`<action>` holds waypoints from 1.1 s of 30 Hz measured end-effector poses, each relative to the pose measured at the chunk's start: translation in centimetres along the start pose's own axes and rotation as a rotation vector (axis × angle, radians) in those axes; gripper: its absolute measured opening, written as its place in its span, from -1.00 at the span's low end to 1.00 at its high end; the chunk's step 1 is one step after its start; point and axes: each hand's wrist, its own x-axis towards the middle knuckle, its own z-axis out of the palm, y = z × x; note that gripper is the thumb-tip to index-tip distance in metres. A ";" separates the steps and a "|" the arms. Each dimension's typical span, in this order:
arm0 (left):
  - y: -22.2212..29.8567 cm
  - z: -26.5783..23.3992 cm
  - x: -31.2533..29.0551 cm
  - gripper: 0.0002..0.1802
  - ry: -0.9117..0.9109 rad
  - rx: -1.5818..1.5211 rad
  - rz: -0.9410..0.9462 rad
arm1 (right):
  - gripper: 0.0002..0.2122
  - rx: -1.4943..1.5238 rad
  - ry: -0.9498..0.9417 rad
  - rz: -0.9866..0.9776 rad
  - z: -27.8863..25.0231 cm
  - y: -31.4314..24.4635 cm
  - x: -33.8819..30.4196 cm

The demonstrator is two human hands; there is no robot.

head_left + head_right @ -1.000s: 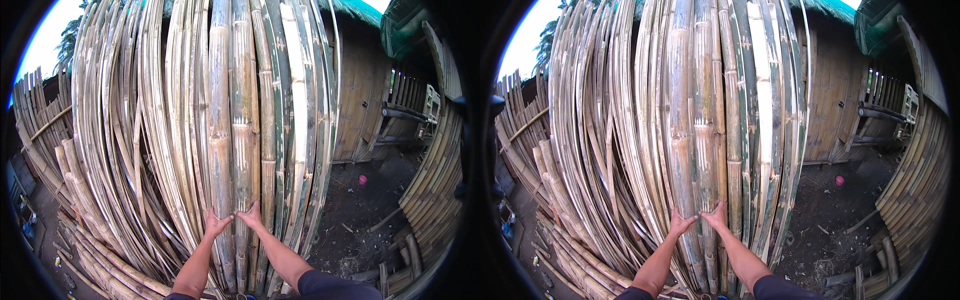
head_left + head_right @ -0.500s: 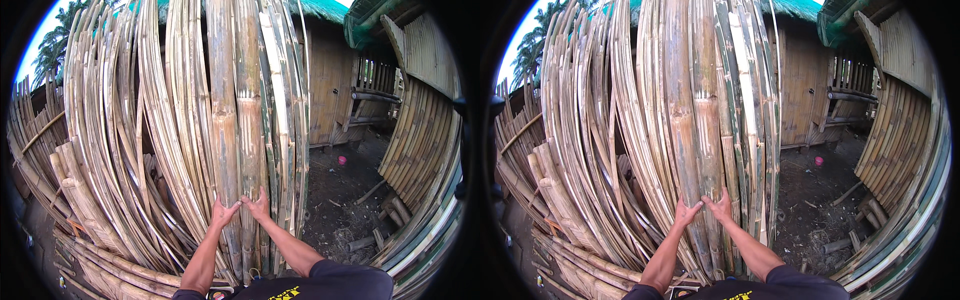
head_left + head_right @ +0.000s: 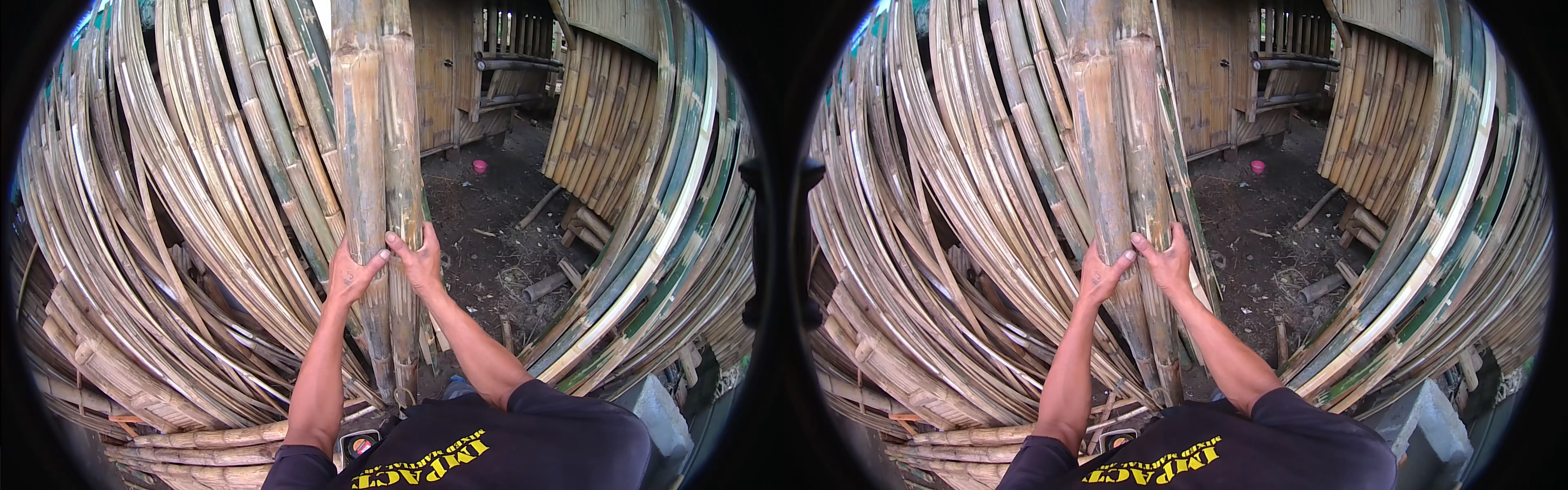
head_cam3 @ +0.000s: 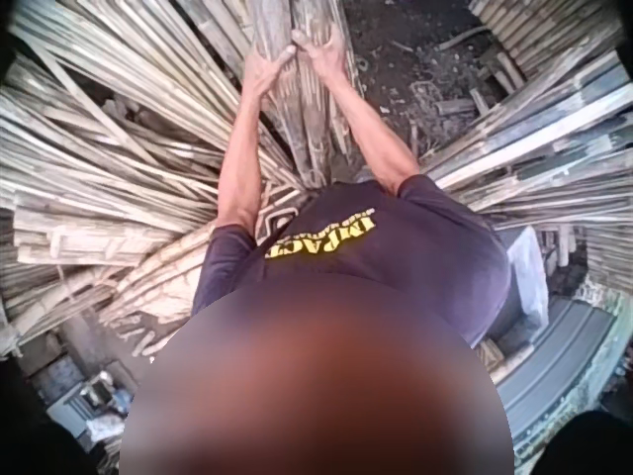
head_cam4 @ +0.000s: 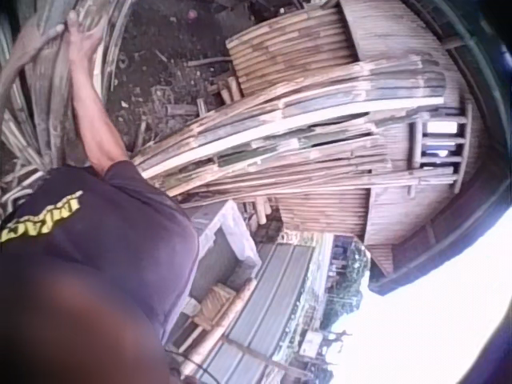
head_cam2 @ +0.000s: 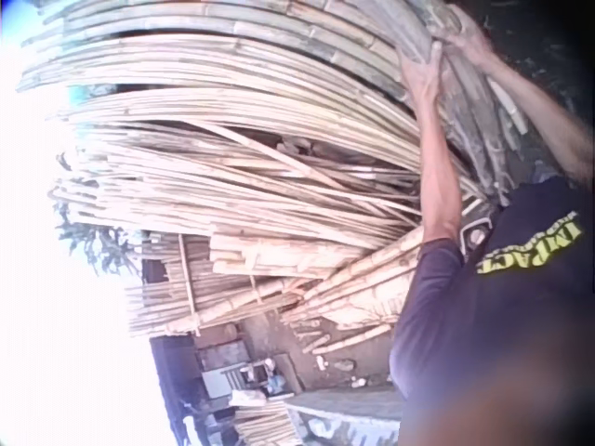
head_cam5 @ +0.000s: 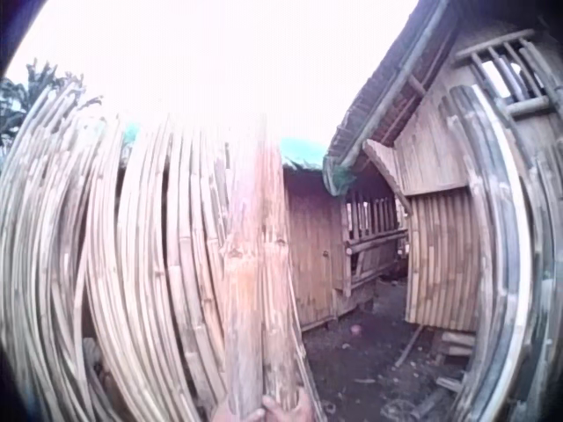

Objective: The person repeatedly picks up long bamboo poles from a stack, carries them across the workshop, and drops them onto a pile. The person then squats and uses a hand saw to cut a short bamboo segment.

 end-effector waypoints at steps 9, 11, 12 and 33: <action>-2.0 4.9 1.6 -0.19 -0.183 -0.032 -0.088 | -0.40 0.210 0.041 0.199 -5.0 2.9 -0.4; -4.2 6.2 0.8 -0.18 -0.198 -0.069 -0.148 | -0.37 0.211 0.071 0.284 -5.3 4.7 -1.7; -5.3 6.8 0.3 -0.18 -0.210 -0.094 -0.152 | -0.35 0.228 0.084 0.312 -5.4 5.7 -2.4; -20.7 34.9 21.3 -0.12 -0.543 0.002 -0.452 | -0.40 0.510 0.314 0.718 -22.5 30.9 18.2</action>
